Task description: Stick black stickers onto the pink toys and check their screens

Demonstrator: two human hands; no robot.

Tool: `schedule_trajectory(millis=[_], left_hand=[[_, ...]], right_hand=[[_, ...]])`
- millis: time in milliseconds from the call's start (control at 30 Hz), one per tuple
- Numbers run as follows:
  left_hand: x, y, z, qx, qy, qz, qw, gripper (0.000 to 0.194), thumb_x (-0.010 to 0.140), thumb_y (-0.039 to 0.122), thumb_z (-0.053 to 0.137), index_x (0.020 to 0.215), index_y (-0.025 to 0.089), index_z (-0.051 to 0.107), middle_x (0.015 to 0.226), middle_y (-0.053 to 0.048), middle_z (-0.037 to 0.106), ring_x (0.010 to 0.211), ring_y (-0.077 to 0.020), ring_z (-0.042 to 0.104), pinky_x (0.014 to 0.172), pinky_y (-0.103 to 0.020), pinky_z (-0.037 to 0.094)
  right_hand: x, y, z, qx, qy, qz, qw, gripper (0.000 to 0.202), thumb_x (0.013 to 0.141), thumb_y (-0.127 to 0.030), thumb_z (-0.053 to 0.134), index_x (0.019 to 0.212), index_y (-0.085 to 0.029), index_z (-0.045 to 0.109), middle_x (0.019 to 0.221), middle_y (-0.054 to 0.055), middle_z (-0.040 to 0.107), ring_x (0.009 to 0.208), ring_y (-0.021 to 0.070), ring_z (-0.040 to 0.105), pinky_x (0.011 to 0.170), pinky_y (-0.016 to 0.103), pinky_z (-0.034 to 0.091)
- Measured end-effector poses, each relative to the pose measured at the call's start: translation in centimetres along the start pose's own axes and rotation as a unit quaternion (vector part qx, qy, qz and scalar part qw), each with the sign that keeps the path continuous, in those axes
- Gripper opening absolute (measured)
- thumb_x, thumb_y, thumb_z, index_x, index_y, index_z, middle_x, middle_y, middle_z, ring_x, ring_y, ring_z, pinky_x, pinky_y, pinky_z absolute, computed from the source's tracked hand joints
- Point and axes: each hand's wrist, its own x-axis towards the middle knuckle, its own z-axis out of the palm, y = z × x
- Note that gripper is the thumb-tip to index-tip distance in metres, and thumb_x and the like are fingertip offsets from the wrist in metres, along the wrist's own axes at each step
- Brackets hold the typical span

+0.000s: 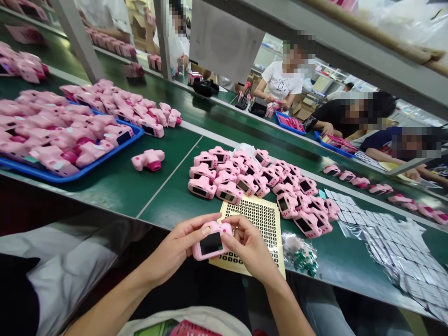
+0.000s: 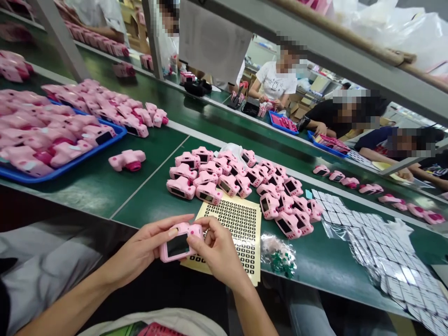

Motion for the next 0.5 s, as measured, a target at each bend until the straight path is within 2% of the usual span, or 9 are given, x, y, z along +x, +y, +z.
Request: schedule_trajectory(millis=[100,167,200,267,367,433,467,500], left_hand=[[-0.5,0.2,-0.6,0.108,0.018,0.025,0.994,0.051,0.095,0.042,0.051,0.143,0.033,0.038,0.135,-0.007,0.057,0.117,-0.0257,0.059,0.093,-0.039,0.053],[-0.8,0.5,-1.7,0.267,0.073,0.088,0.957,0.057,0.094,0.045,0.051,0.146,0.038,0.029,0.142,-0.007,0.048,0.116,-0.0268,0.056,0.093,-0.043,0.052],[-0.8,0.7,-2.5,0.351,0.112,0.13,0.921,0.056,0.094,0.046,0.051,0.145,0.038,0.03,0.143,-0.007,0.045,0.119,-0.0279,0.052,0.095,-0.045,0.05],[-0.5,1.4,-4.8,0.489,0.206,0.207,0.822,0.051,0.094,0.044,0.052,0.142,0.035,0.037,0.142,-0.008,0.041,0.126,-0.0306,0.042,0.104,-0.05,0.042],[1.2,2.9,-9.6,0.591,0.34,0.246,0.689,0.048,0.092,0.04,0.055,0.136,0.026,0.045,0.135,-0.013,0.039,0.129,-0.035,0.035,0.11,-0.058,0.03],[2.9,4.0,-12.9,0.601,0.414,0.251,0.636,0.054,0.086,0.035,0.062,0.135,0.022,0.046,0.137,-0.015,0.034,0.133,-0.0377,0.031,0.112,-0.059,0.026],[3.7,4.4,-14.4,0.596,0.433,0.246,0.63,0.06,0.081,0.035,0.067,0.135,0.021,0.046,0.139,-0.015,0.031,0.135,-0.0388,0.028,0.113,-0.059,0.025],[4.5,4.7,-15.8,0.586,0.438,0.24,0.637,0.067,0.077,0.034,0.071,0.136,0.02,0.045,0.141,-0.016,0.028,0.137,-0.0395,0.025,0.114,-0.059,0.023]], right_hand=[[0.7,-0.2,-0.2,-0.024,-0.023,-0.006,0.999,0.028,0.086,-0.039,0.066,0.109,-0.024,0.06,0.076,-0.003,0.054,0.057,0.0113,0.04,0.053,0.025,0.03],[1.2,-0.1,-0.6,-0.055,-0.003,-0.013,0.998,0.027,0.087,-0.037,0.064,0.11,-0.023,0.058,0.074,-0.003,0.053,0.058,0.0127,0.042,0.055,0.026,0.031],[1.4,0.1,-0.9,-0.081,0.019,-0.017,0.996,0.026,0.088,-0.036,0.063,0.111,-0.023,0.057,0.07,-0.004,0.05,0.059,0.0137,0.043,0.055,0.026,0.032],[2.1,0.7,-1.4,-0.145,0.072,-0.033,0.986,0.025,0.092,-0.036,0.058,0.113,-0.023,0.054,0.066,-0.004,0.047,0.059,0.0158,0.045,0.056,0.028,0.033],[3.3,2.3,-1.9,-0.236,0.114,-0.072,0.963,0.026,0.095,-0.036,0.051,0.118,-0.023,0.052,0.08,0.001,0.056,0.069,0.0191,0.053,0.064,0.031,0.042],[4.3,3.6,-1.8,-0.276,0.123,-0.106,0.947,0.027,0.097,-0.035,0.048,0.12,-0.022,0.051,0.101,0.008,0.059,0.082,0.0214,0.058,0.073,0.034,0.047],[4.7,4.3,-1.7,-0.291,0.127,-0.124,0.94,0.027,0.097,-0.035,0.047,0.12,-0.021,0.052,0.11,0.01,0.058,0.09,0.0225,0.059,0.077,0.035,0.048],[5.1,4.9,-1.4,-0.304,0.131,-0.142,0.933,0.026,0.097,-0.034,0.046,0.119,-0.021,0.052,0.115,0.011,0.056,0.096,0.0236,0.059,0.081,0.036,0.05]])
